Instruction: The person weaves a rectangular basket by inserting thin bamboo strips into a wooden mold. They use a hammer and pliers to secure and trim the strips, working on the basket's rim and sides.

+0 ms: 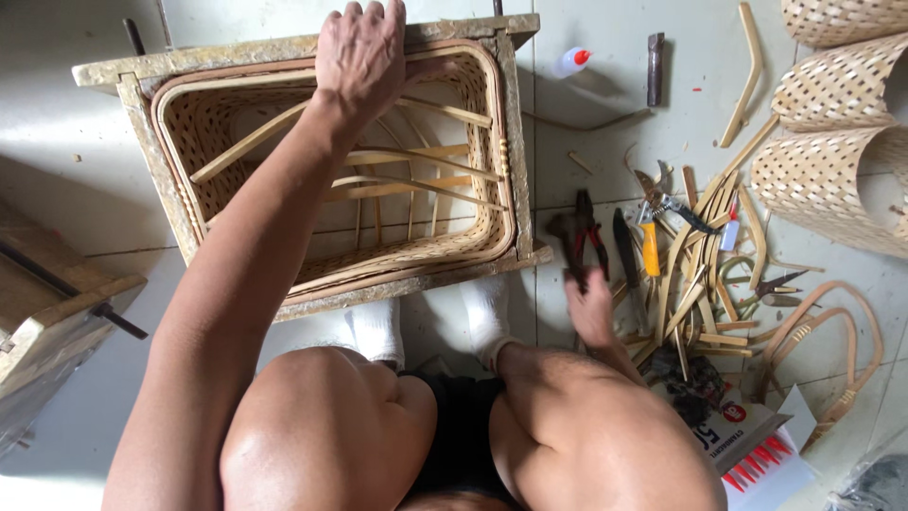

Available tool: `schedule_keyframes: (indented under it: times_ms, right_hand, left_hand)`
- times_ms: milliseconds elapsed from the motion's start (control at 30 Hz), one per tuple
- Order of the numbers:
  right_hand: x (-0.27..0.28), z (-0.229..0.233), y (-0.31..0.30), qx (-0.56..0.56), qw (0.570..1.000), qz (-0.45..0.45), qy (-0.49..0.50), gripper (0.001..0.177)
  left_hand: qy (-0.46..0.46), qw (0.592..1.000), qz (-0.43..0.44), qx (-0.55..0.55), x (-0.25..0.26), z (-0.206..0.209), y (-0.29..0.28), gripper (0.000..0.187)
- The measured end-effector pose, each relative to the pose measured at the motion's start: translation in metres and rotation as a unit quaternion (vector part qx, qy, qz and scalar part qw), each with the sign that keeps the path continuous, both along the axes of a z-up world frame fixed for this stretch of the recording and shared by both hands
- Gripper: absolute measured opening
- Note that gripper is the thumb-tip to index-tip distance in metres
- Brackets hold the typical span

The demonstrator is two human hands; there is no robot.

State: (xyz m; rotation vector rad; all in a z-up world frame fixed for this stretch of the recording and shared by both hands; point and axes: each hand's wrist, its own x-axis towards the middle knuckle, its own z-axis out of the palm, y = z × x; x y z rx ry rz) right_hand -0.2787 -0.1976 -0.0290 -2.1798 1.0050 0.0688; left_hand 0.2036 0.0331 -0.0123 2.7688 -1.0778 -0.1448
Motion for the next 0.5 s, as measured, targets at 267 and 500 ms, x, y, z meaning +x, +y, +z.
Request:
schedule_keyframes:
  times_ms: [267,500]
  right_hand:
    - [0.082,0.148,0.026,0.097,0.985,0.081,-0.119,0.028]
    - [0.145,0.121,0.027,0.087,0.965,0.212,-0.124,0.022]
  left_hand:
    - [-0.039,0.998,-0.017,-0.054,-0.002,0.001,0.001,0.108]
    - [0.012,1.000,-0.010,-0.018,-0.001,0.003,0.001,0.101]
